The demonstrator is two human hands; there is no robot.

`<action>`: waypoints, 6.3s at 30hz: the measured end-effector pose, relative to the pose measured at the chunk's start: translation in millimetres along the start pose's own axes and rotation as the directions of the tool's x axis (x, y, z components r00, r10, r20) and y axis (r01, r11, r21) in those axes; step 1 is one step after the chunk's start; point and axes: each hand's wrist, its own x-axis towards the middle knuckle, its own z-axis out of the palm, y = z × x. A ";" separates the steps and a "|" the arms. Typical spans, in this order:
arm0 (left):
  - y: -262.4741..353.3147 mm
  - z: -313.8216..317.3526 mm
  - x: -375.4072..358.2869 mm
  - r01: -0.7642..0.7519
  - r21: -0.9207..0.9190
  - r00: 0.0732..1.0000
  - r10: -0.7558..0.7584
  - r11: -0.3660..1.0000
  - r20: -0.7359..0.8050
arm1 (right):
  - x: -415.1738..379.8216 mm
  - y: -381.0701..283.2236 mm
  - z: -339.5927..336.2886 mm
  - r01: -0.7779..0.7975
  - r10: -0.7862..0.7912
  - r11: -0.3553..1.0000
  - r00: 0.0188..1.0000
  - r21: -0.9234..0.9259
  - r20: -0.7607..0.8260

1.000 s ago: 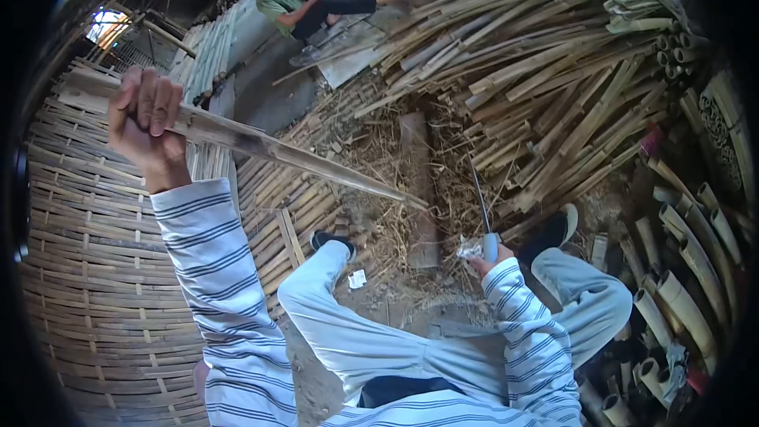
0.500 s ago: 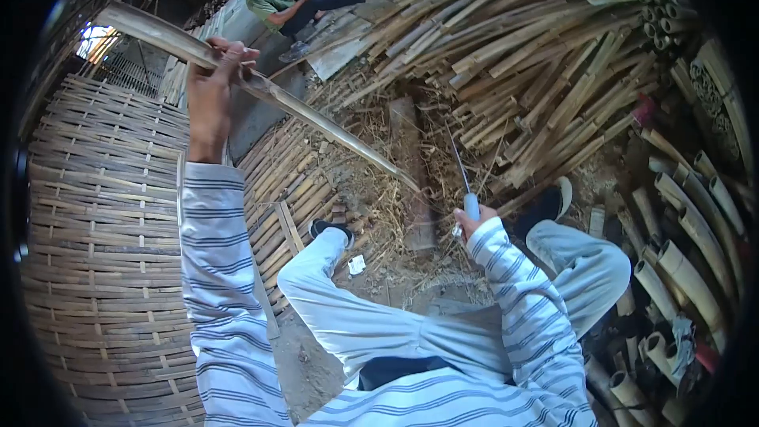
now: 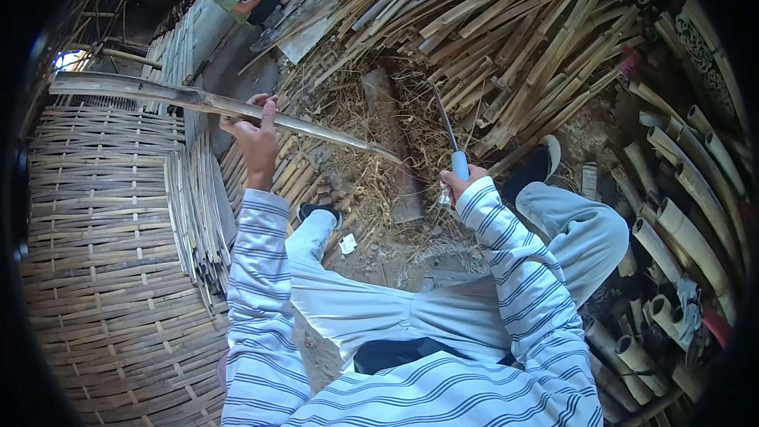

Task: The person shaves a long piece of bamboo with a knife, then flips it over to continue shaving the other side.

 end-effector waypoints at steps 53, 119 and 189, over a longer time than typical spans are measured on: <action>84.8 118.8 -112.9 0.139 -0.134 0.968 -0.105 0.981 0.229 | -0.8 -141.5 -20.4 0.495 -0.567 0.698 0.823 0.517 -0.023; -8.8 43.7 -32.1 0.148 -0.432 0.753 -0.384 0.890 -0.534 | 17.2 54.9 134.2 0.119 -0.053 0.821 0.990 -0.559 0.133; 0.2 53.3 -43.8 0.200 -0.407 0.714 -0.417 0.891 -0.563 | 31.8 25.8 152.8 0.133 -0.042 0.689 0.989 -0.713 0.144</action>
